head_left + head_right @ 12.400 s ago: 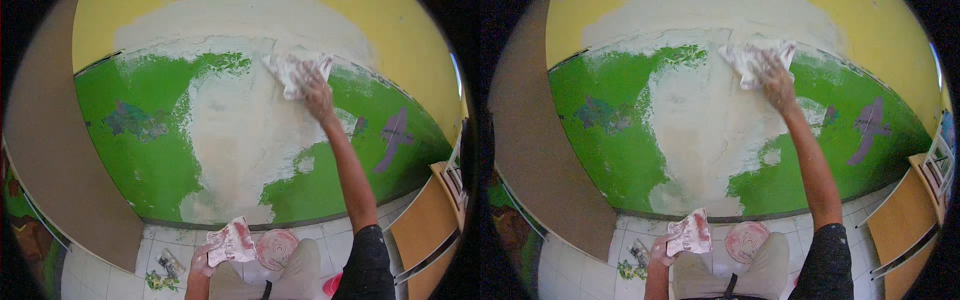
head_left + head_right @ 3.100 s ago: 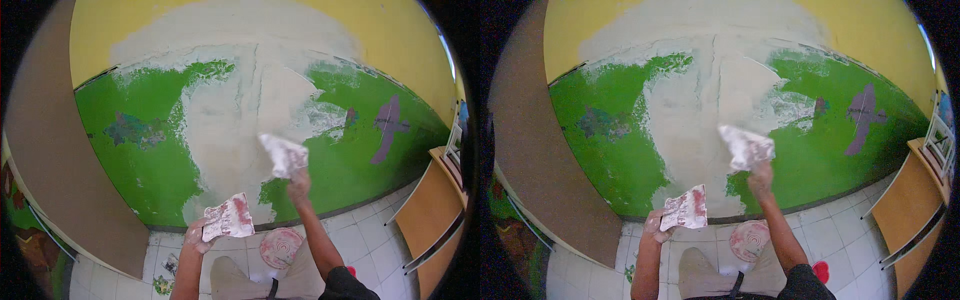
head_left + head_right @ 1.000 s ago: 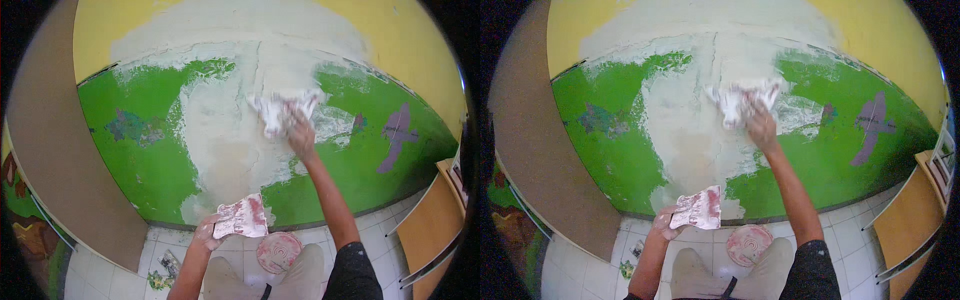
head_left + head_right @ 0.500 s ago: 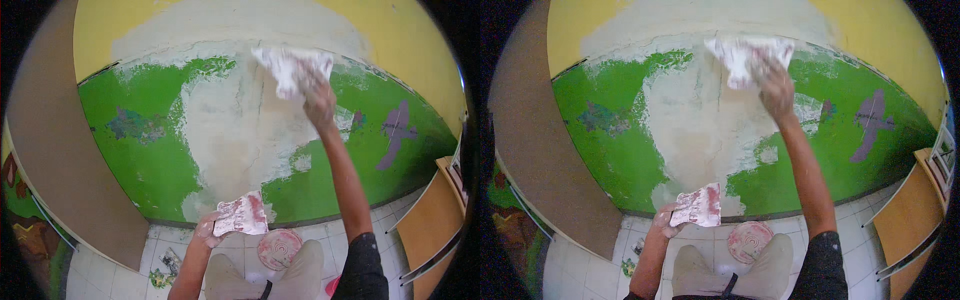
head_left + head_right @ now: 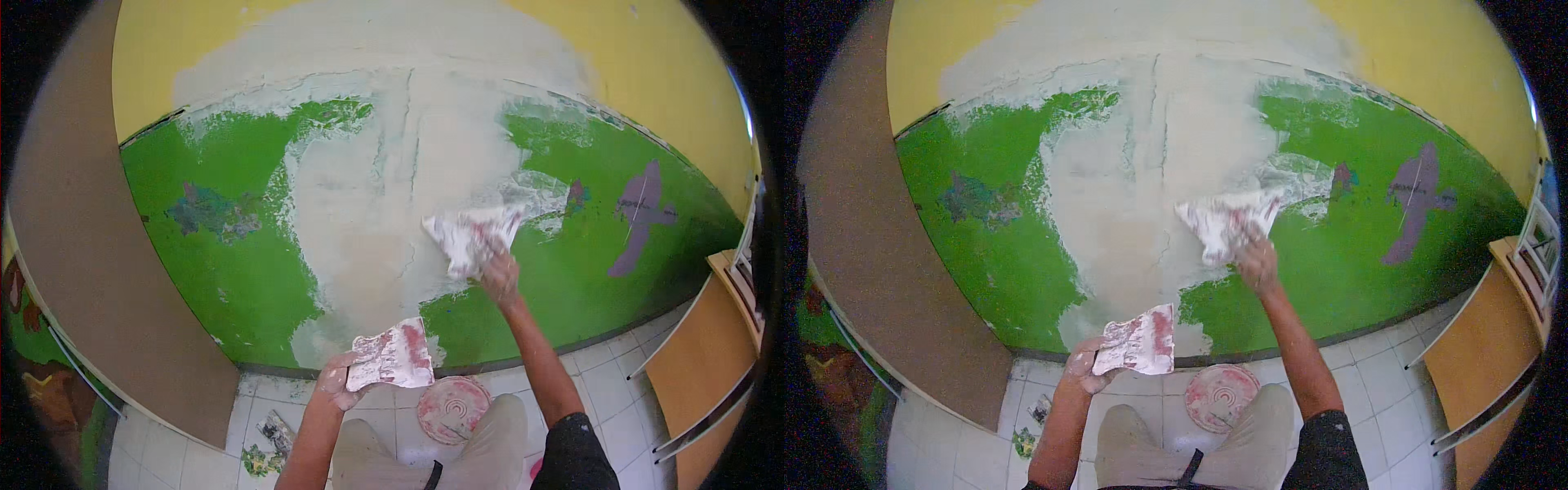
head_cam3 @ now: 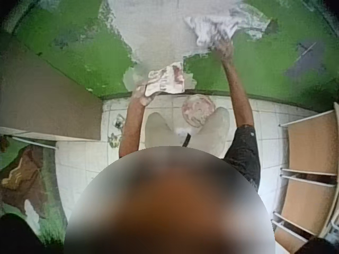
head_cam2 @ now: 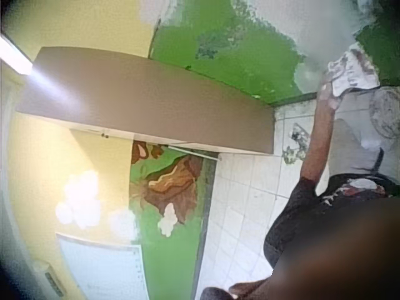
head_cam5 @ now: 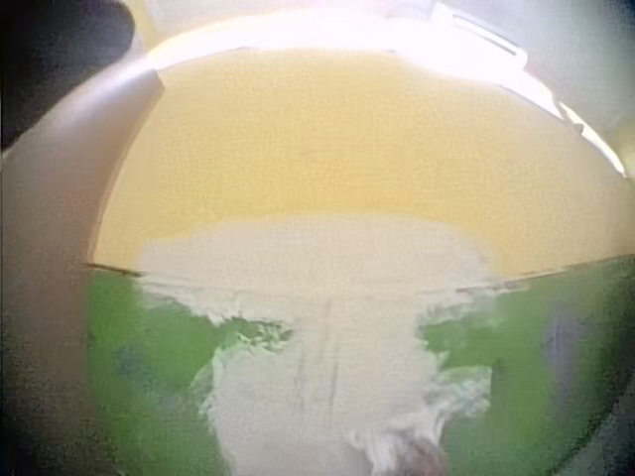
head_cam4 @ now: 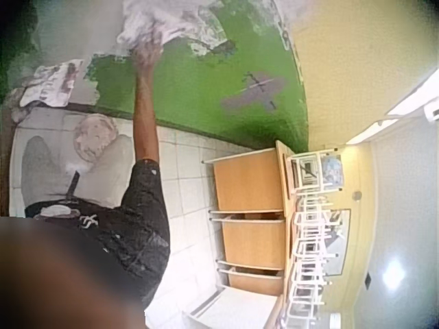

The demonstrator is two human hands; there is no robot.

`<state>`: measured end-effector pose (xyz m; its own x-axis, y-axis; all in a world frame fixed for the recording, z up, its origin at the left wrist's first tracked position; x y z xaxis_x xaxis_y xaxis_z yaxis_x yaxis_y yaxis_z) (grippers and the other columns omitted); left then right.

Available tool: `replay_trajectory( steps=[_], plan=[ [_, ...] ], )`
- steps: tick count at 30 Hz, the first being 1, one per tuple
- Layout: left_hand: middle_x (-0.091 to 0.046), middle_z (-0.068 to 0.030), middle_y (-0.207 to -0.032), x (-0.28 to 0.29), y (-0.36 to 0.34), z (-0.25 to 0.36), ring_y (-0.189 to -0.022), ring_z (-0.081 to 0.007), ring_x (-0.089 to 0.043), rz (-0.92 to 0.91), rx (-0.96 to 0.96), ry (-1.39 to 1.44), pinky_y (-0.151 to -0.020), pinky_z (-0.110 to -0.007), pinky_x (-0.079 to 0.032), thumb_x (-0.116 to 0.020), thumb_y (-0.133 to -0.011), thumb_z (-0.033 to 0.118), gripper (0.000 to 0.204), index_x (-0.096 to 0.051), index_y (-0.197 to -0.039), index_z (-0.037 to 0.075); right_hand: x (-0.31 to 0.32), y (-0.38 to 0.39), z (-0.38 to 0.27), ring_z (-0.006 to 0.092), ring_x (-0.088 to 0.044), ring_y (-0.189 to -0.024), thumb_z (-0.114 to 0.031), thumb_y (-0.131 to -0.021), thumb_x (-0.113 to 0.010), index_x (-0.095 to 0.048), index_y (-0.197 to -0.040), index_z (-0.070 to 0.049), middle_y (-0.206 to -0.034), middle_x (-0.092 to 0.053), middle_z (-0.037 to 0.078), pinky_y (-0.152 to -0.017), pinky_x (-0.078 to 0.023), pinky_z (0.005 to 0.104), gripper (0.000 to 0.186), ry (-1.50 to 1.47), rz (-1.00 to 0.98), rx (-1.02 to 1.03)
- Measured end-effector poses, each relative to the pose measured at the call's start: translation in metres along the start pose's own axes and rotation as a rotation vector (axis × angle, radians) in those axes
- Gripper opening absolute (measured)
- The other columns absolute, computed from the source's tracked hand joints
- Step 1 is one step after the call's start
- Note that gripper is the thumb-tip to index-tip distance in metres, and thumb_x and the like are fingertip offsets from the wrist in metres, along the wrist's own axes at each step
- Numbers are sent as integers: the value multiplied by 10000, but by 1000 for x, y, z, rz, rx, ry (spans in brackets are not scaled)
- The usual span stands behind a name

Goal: Apply putty or wall filler to a damaged section of a green and yellow wall using putty knives.

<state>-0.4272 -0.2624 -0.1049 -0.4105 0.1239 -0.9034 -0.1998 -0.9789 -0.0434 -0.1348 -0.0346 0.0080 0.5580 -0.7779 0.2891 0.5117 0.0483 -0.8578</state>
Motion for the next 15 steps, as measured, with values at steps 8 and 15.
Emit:
replay_trajectory(
  steps=[8,15],
  plan=[
    [-606,-211,-1128,-3,10,4,-1005,-304,-624,42,-6,-121,-889,-443,-521,-558,-826,149,425,-509,-1180,-81,70,-128,-10,256,-583,-1118,60,-694,-566,-696,-1031,-95,-1021,-676,129,-982,-445,424,393,48,342,20],
    [-616,-202,-1110,-11,7,-9,-976,-306,-634,-60,27,14,-874,-444,-526,-548,-822,135,408,-516,-1168,-78,52,-223,30,244,-556,-1158,59,-695,-568,-669,-1098,-111,-1018,-676,125,-1023,-400,424,448,99,379,81]
  ],
)
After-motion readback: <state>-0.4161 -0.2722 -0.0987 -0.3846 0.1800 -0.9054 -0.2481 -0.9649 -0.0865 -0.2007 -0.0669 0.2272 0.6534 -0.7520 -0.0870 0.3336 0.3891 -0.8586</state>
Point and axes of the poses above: each hand's wrist, its own y-axis away from the middle knuckle, its own x-axis out of the back of the hand, z = x × y, the point moved 1 cm from there along -y, towards the middle knuckle
